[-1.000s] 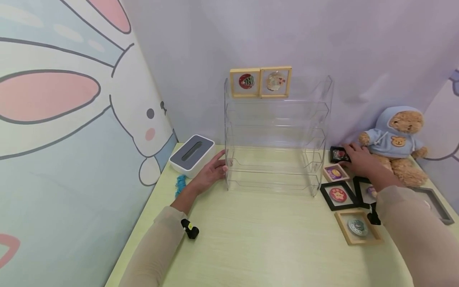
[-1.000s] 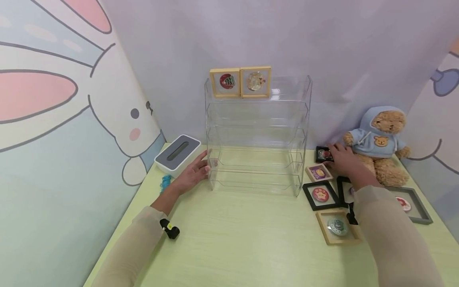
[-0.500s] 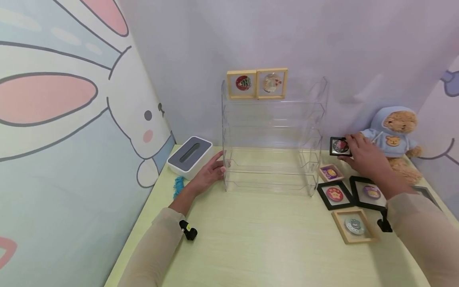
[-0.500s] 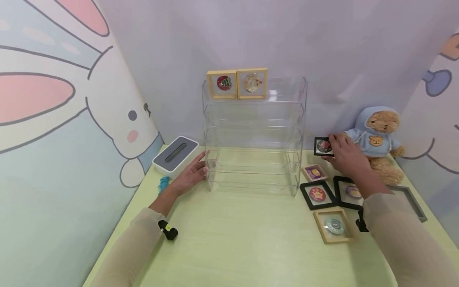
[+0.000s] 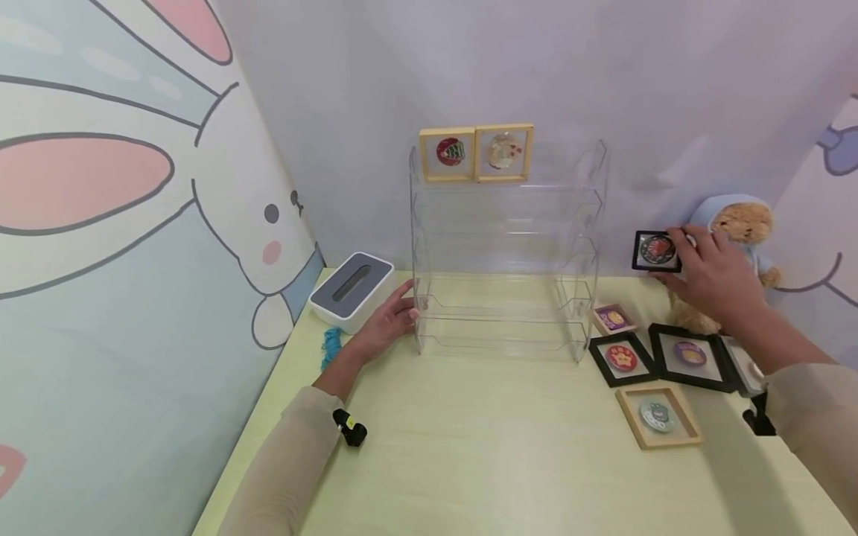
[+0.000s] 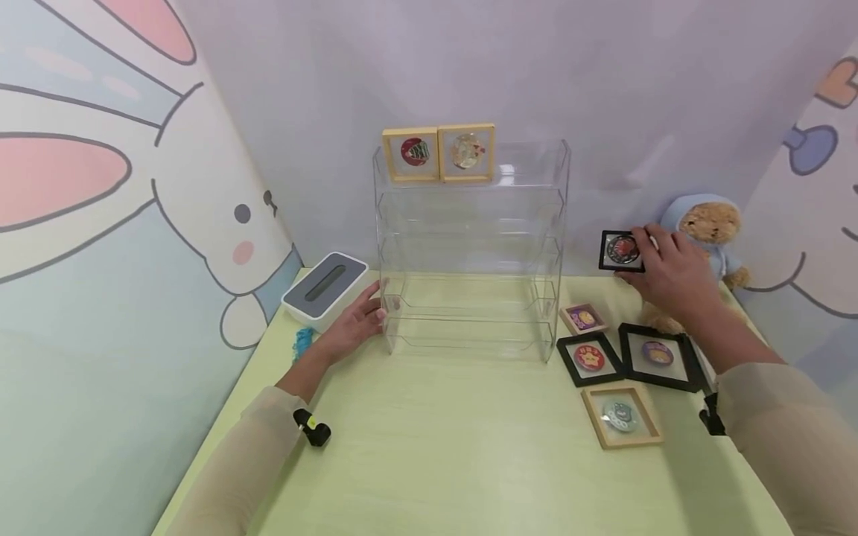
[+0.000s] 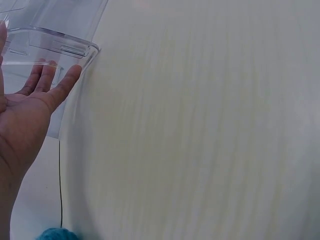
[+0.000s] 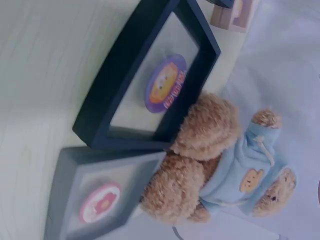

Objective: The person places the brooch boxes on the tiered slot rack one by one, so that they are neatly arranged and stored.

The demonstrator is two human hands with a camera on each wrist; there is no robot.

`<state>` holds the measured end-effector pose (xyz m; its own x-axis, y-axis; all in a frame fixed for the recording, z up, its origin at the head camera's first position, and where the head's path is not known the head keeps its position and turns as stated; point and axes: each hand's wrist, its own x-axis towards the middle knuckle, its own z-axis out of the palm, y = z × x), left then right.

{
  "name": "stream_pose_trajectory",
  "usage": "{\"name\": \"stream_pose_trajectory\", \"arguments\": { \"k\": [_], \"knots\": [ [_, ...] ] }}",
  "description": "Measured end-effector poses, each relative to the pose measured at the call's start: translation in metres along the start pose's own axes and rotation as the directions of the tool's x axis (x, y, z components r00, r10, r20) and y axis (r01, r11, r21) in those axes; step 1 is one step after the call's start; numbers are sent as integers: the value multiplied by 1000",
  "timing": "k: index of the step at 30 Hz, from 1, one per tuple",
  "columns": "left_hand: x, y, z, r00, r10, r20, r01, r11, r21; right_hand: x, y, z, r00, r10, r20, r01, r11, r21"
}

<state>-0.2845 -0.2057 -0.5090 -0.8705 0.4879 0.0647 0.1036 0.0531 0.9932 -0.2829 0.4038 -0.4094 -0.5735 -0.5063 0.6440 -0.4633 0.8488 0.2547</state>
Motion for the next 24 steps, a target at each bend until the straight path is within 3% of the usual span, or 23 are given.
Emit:
{"name": "stream_pose_trajectory", "arguments": {
  "k": [3,9,18,24],
  "knots": [
    [1,-1,-1,1000,-5,-6,5,1000,13,6,3,-14,999,53,9,-53,998,18],
    [1,-1,0,1000,-16,-7,17,999,27,18,4,-36,992,112,-54,-106,990,91],
    [0,-3,-1,1000,-12,7,12,1000,16,47,5,-54,982,47,-184,-33,996,79],
    [0,-3,-2,1000,-11,7,10,999,39,78,-14,-58,960,76,-270,-30,985,169]
  ]
}}
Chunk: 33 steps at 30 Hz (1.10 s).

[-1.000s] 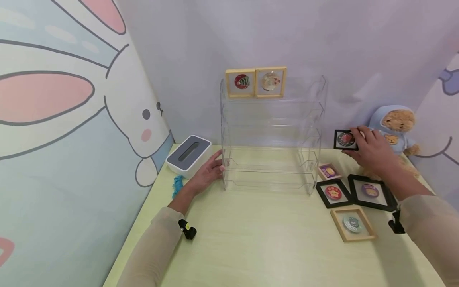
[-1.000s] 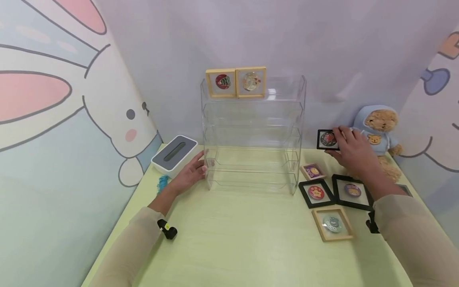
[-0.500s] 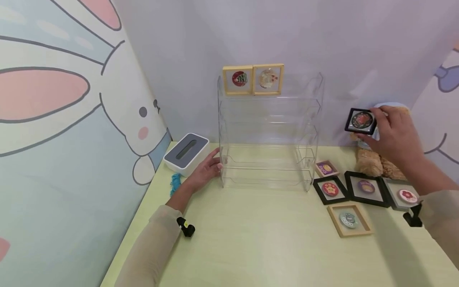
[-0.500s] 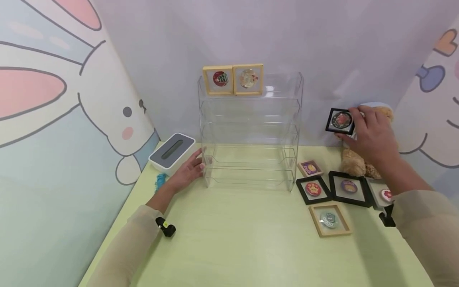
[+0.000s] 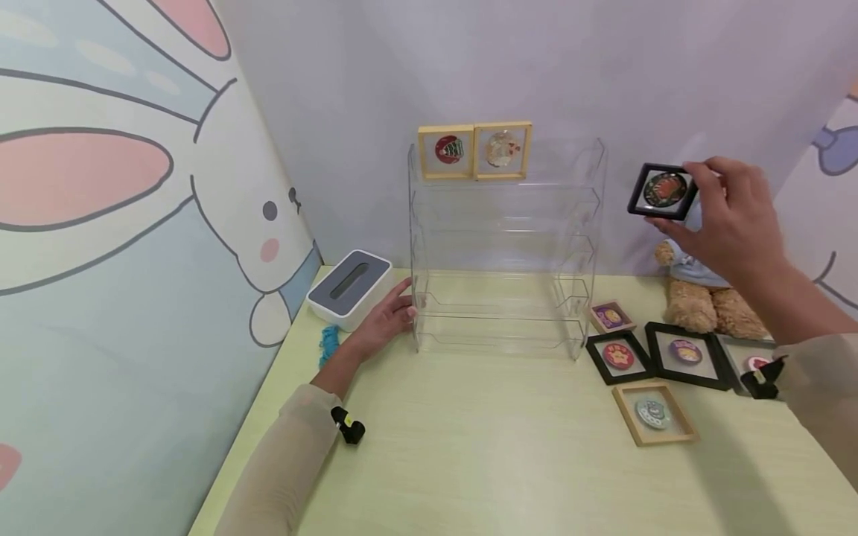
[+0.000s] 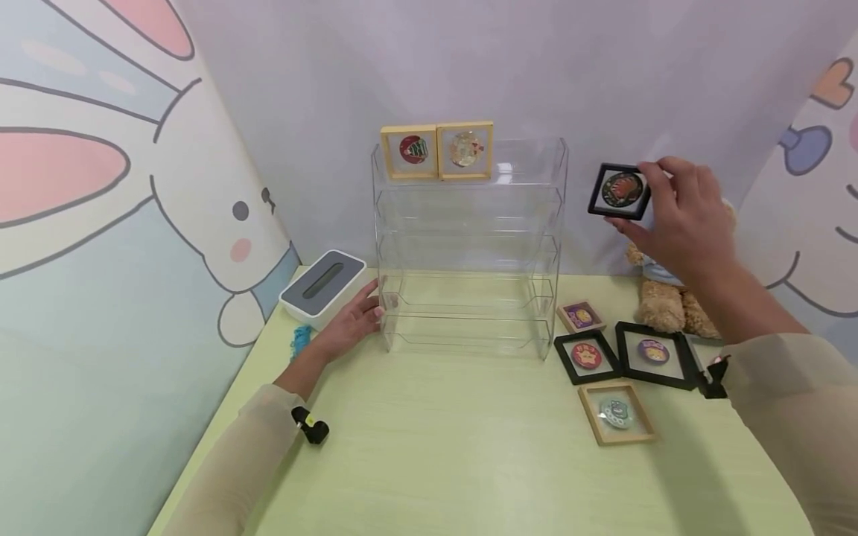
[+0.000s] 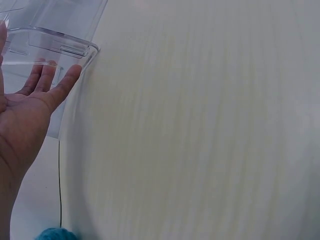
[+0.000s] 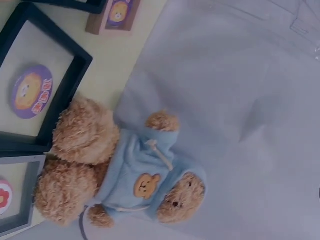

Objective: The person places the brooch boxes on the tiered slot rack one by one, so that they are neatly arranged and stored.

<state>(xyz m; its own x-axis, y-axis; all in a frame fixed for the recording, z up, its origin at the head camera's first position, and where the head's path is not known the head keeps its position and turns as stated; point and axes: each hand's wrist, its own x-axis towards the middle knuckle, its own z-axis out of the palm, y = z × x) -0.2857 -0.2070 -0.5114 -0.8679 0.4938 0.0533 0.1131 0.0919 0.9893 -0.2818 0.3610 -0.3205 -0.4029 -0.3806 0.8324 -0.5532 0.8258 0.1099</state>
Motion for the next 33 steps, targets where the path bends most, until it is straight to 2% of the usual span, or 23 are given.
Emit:
{"name": "stream_pose_trajectory", "arguments": {
  "k": [2,5,8,12,18,21,33],
  "knots": [
    [-1,1,0,1000,-3,-2,3,1000,3,10,-9,4,1000,-15,-16,16,1000,25],
    [-2,2,2,1000,-11,-2,11,1000,-2,23,-23,9,996,-86,-3,86,996,28],
    [-5,3,3,1000,-28,-4,28,1000,-5,35,-38,18,985,-172,4,172,985,20],
    [-7,3,4,999,-33,-7,33,999,-24,54,-58,32,970,-243,11,243,970,13],
    [-4,5,4,1000,8,-8,-8,999,-38,85,-82,51,954,-293,67,296,955,-31],
    [-3,4,3,1000,10,-15,-11,999,-33,97,-94,63,944,-315,95,322,945,-57],
    [-4,2,2,1000,-3,-19,2,1000,-19,122,-128,106,916,-382,121,391,919,-60]
  ]
}}
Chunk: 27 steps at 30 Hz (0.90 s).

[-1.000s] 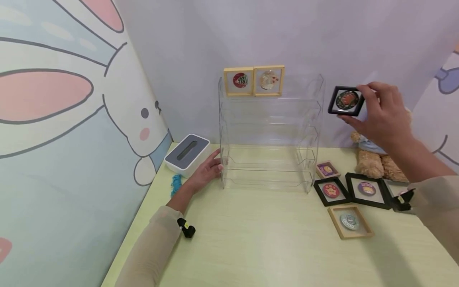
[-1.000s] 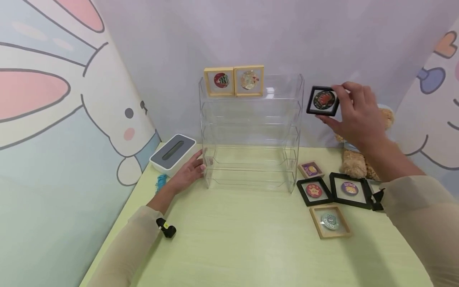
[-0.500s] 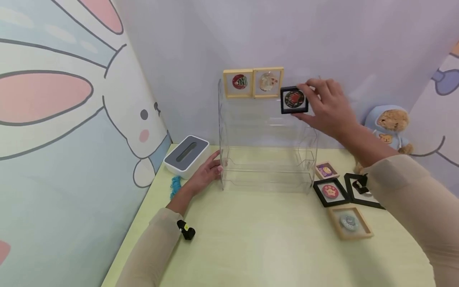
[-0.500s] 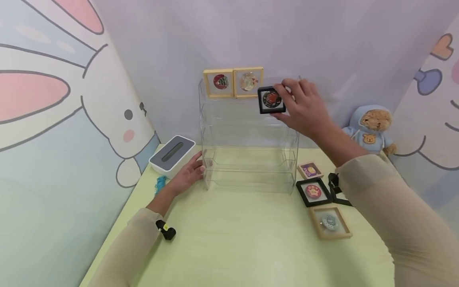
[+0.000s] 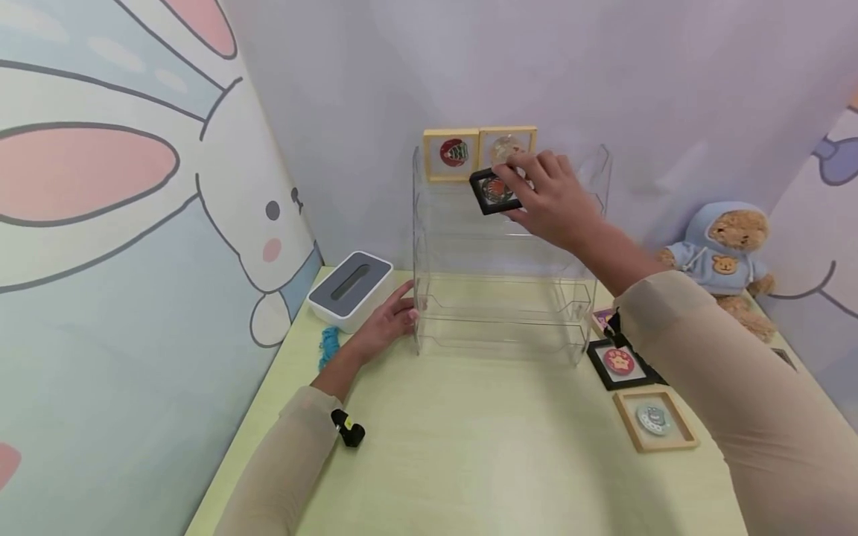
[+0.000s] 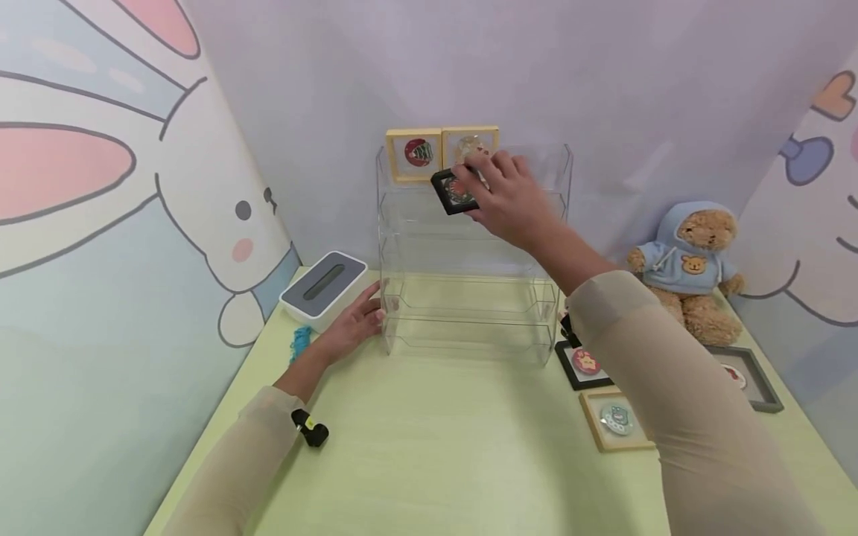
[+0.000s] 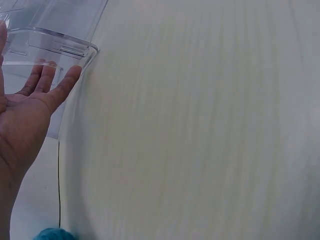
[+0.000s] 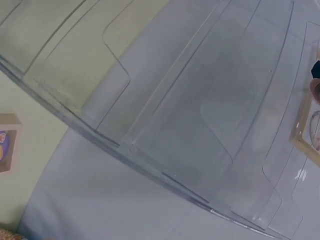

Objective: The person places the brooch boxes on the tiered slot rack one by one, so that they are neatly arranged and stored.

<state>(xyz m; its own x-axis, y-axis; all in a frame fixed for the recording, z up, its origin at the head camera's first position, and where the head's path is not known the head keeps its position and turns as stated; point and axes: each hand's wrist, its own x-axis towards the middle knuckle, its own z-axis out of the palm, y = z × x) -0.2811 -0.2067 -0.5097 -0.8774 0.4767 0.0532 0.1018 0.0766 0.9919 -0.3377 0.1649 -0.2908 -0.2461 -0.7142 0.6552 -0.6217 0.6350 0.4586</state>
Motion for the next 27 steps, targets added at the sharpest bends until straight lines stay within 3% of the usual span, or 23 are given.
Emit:
{"name": "stream_pose_trajectory", "arguments": {
  "k": [7,14,27],
  "knots": [
    [1,-2,0,1000,13,8,-13,1000,-4,13,-9,17,996,-61,68,61,998,-4],
    [3,-3,2,1000,16,4,-16,1000,-3,23,-16,26,990,-72,122,69,997,25],
    [0,1,5,1000,-18,-17,18,1000,22,36,-17,37,982,-105,159,102,994,29]
  ]
}}
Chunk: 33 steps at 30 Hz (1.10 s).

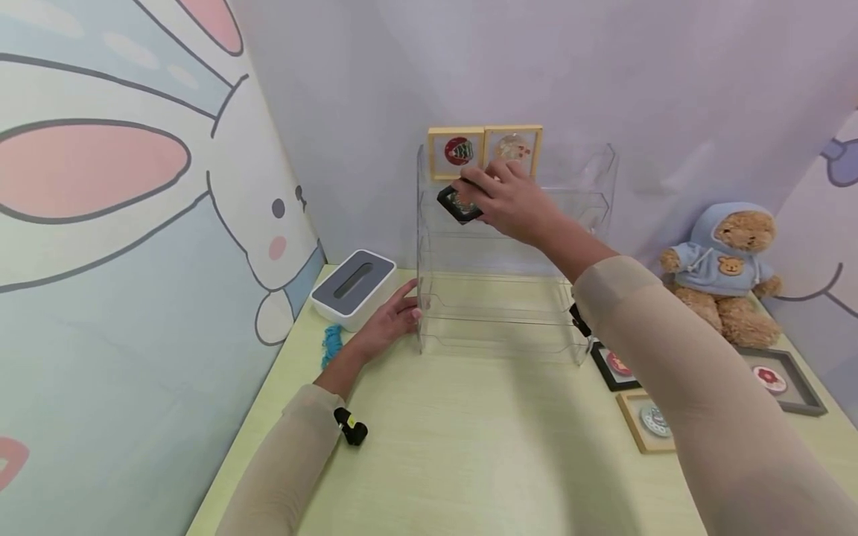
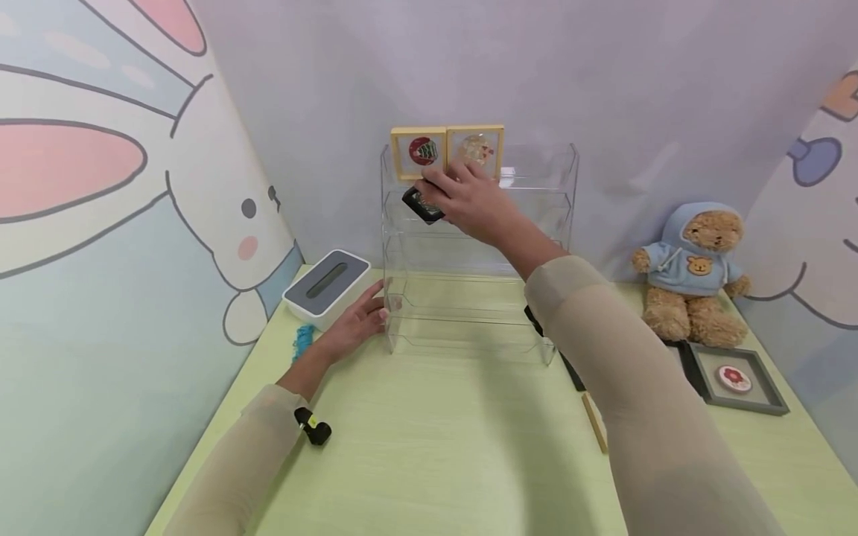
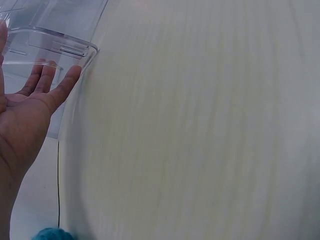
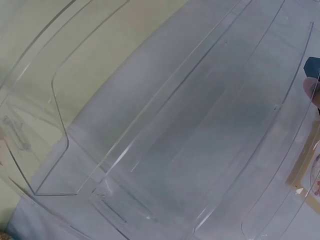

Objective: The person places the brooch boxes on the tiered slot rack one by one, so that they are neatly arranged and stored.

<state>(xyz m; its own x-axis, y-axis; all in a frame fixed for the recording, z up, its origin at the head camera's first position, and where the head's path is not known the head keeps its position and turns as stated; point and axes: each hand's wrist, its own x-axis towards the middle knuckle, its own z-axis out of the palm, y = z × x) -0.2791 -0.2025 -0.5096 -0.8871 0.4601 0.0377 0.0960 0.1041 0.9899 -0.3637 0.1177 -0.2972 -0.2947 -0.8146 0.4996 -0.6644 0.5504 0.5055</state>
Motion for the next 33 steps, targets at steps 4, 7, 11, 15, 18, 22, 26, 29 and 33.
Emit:
{"name": "stream_pose_trajectory", "arguments": {
  "k": [4,7,11,15,18,22,26,29,33],
  "knots": [
    [-1,1,1,1000,-5,-1,5,1000,7,6,-1,-2,999,-12,53,13,1000,-19],
    [-1,2,1,1000,-4,2,4,1000,2,9,-2,-3,996,-15,92,18,999,-32],
    [0,1,2,1000,-1,1,1,1000,-5,11,-1,-4,990,-19,136,22,999,-22],
    [2,-1,3,1000,-6,-1,6,1000,2,10,2,-6,984,-29,178,34,999,-22],
    [3,-2,2,1000,-11,2,11,1000,-3,9,4,-7,980,-33,197,39,999,-26],
    [3,-2,2,1000,-12,6,12,1000,-14,10,5,-7,975,-29,219,33,999,-13],
    [2,-2,1,1000,-6,5,6,1000,-15,12,6,-7,971,-25,238,21,1000,20],
    [1,-2,2,1000,-1,5,1,1000,-12,14,6,-7,969,-23,247,11,999,51],
    [-1,-1,3,1000,-2,5,2,1000,-5,13,8,-7,968,-24,250,3,996,84]
  ]
}}
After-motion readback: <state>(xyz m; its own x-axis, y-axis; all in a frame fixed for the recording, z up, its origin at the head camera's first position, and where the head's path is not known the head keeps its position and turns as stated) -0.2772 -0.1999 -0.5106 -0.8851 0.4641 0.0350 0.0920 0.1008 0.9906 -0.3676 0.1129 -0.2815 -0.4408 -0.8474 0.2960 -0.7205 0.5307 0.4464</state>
